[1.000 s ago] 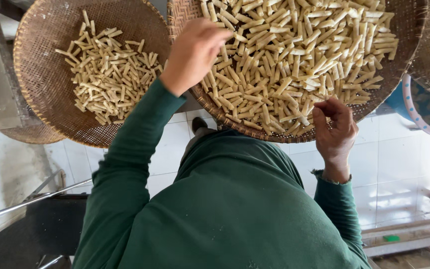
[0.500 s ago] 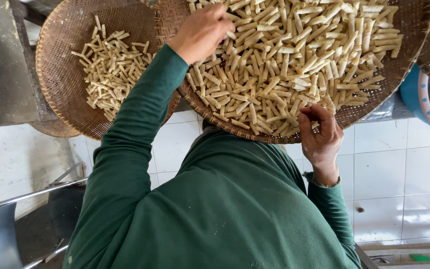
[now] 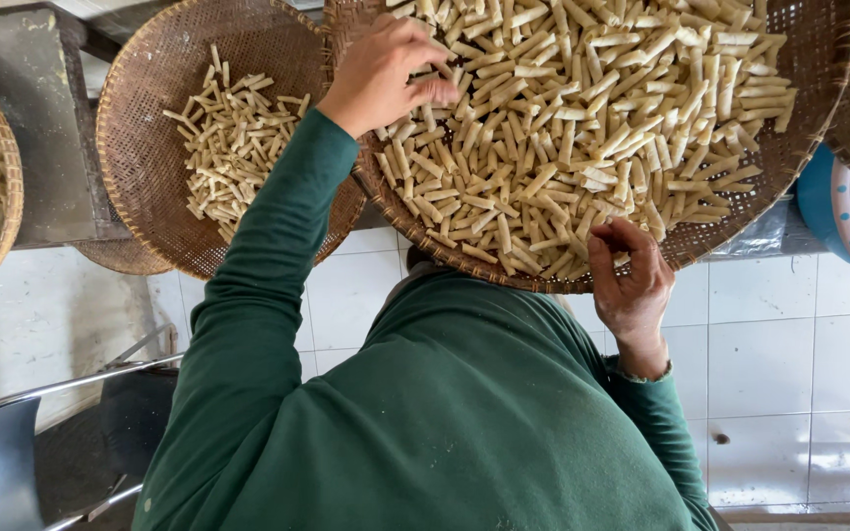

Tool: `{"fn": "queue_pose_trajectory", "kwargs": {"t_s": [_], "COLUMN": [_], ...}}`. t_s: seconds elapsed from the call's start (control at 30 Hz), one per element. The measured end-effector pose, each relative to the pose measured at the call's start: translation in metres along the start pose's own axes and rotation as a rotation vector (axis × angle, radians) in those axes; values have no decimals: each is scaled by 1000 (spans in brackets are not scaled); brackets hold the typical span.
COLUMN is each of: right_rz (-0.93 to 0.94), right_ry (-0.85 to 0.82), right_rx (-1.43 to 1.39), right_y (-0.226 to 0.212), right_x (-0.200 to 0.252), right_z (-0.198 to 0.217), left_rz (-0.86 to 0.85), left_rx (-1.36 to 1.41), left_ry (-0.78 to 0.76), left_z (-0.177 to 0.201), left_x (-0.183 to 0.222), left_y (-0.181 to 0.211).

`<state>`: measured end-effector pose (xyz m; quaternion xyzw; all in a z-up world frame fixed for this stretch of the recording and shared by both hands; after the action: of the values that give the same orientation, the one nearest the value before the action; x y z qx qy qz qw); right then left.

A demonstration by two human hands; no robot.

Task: The person picks up small cylindrical food items from a large woven basket, handles them to remove small fragments or debris, and places the sorted items into a smaller woven basket.

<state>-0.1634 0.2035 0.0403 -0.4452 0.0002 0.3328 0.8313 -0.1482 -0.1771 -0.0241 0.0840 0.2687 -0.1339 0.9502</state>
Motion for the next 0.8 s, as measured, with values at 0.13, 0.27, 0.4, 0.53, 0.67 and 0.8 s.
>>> {"fn": "queue_pose_trajectory", "kwargs": {"t_s": [0.13,0.27,0.4,0.53,0.67,0.8], "right_rz": [-3,18,14,-10,-27,-37], "right_ry": [-26,-26,-13,-19,-9,16], "right_rx": [40,58,37,63,59,38], "right_y": [-1,-1,-1,-5,-11,-15], "right_x": [-1,1,-1,-1,-5,-8], "right_z": [-5,-7,-8,-9,-6,-6], "left_rz": [7,344,58,78,16,113], "left_rx": [-273,204,17,-96,-102,150], "left_ry": [145,-309,-207,-215,-122,-178], "left_z": [3,-48,-42,-45,-45,-65], "left_x": [-25,-28,-41,-37,-38,-64], "left_y": [-11,-41,-17,-18,-17,-41]}}
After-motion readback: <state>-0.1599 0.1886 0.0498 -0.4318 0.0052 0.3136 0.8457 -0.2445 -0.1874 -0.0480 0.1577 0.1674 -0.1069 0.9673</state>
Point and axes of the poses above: each hand's wrist, its own x-axis away from the middle knuckle, its own z-axis out of the back of the hand, y = z × x, the point moved 8 cm from there along -x, towards the middle knuckle, and after that the axes turned 8 degrees about -z, right-handed, at the moved point
